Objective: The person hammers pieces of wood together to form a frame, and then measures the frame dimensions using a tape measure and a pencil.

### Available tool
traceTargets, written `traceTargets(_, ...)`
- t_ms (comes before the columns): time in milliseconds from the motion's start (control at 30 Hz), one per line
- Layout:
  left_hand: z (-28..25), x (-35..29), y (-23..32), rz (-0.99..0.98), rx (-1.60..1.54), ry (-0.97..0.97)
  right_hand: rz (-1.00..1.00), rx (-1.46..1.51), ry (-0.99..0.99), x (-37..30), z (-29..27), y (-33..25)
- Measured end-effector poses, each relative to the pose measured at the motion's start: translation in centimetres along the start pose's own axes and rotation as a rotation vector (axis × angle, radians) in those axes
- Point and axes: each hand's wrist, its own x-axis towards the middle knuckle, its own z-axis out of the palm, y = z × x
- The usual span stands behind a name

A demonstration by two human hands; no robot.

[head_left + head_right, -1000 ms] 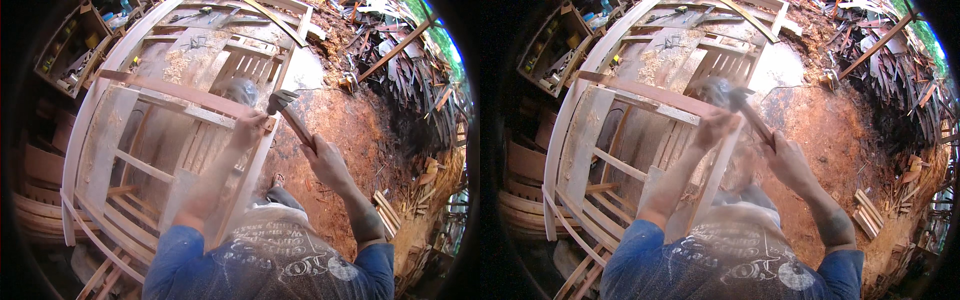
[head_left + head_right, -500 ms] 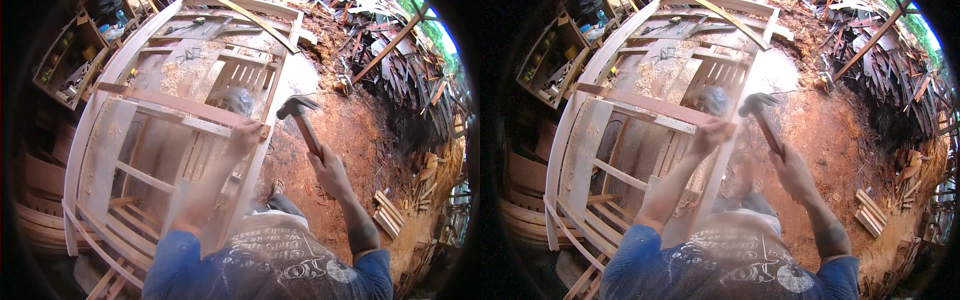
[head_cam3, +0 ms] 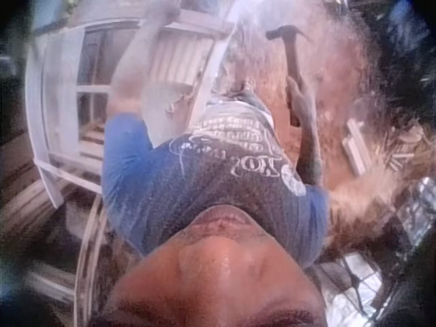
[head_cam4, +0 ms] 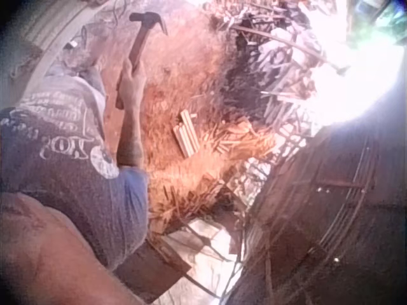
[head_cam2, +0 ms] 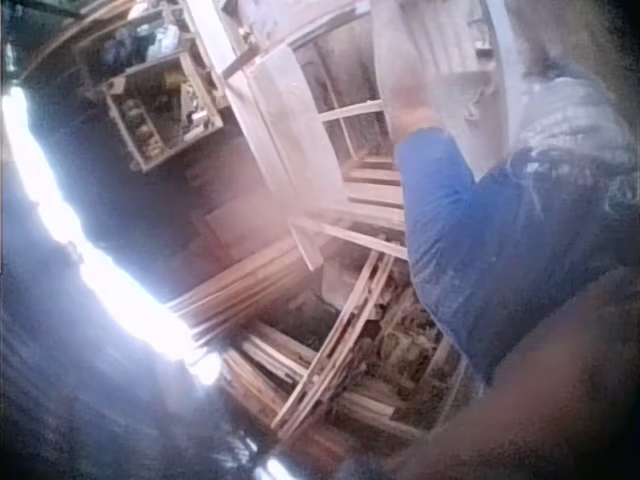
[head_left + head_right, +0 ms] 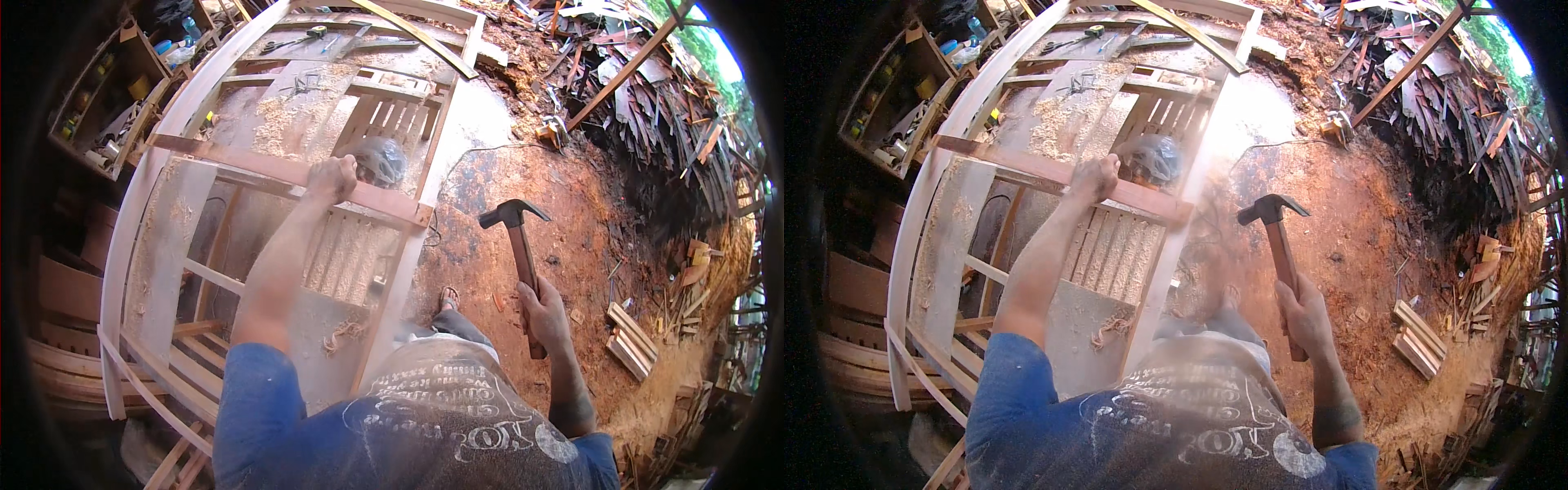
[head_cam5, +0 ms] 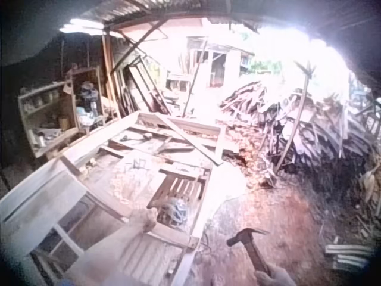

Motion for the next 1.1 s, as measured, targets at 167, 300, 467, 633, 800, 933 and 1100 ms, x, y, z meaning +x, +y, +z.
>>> traceTargets(167, -0.1, -2.3, -0.2, 0.008, -0.018, -0.022, -0.018, -0.056, -0.002, -1.0, 0.2, -1.0)
traceTargets(300, 0.4, -2.3, 0.7, -0.003, -0.007, -0.022, -0.091, -0.125, 0.010, -1.2, 0.3, -3.0)
traceTargets(467, 0.8, -2.7, 0.2, -0.021, -0.030, 0.015, -0.260, -0.407, 0.023, -1.7, 1.3, -6.4)
traceTargets(633, 0.3, -3.6, 0.9, -0.053, -0.035, 0.045, -0.331, -0.497, -0.026, -1.9, 2.5, -8.2)
traceTargets(800, 0.8, -3.3, 1.7, -0.056, -0.036, 0.106, -0.335, -0.559, -0.069, -0.7, 3.1, -7.5)
traceTargets(933, 0.8, -3.4, 1.8, 0.009, -0.048, 0.148, -0.302, -0.601, -0.063, 0.0, 3.3, -6.9)
traceTargets(1100, 0.9, -3.5, 1.5, 0.003, -0.055, 0.157, -0.318, -0.492, -0.018, -0.9, 2.9, -8.5)
